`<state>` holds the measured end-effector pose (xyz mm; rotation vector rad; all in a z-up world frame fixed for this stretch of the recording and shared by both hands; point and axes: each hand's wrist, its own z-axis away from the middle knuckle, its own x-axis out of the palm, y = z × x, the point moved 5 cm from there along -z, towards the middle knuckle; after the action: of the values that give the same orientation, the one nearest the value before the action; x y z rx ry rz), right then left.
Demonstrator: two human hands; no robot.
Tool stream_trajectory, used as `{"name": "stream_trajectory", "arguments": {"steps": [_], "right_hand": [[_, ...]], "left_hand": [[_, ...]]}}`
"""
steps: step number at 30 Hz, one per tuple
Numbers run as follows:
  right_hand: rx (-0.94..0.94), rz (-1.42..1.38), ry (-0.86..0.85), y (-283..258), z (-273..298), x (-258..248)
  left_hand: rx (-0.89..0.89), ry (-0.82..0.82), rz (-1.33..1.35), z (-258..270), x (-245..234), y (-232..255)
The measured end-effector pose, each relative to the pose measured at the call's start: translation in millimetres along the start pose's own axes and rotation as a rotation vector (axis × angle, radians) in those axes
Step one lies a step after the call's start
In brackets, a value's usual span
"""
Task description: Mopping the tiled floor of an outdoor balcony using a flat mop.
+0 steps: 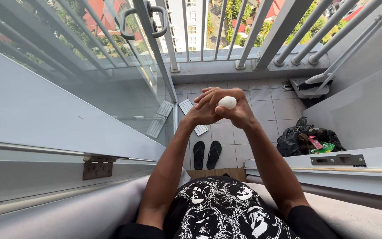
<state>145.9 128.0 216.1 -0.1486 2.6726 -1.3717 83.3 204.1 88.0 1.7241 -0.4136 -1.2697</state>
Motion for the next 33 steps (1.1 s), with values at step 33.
{"name": "stream_trajectory", "arguments": {"steps": [33], "right_hand": [[0.081,0.061,-0.087,39.1,-98.5,-66.2]], "left_hand": [[0.244,0.593,-0.175,-108.4,-30.1,-106.2]]}}
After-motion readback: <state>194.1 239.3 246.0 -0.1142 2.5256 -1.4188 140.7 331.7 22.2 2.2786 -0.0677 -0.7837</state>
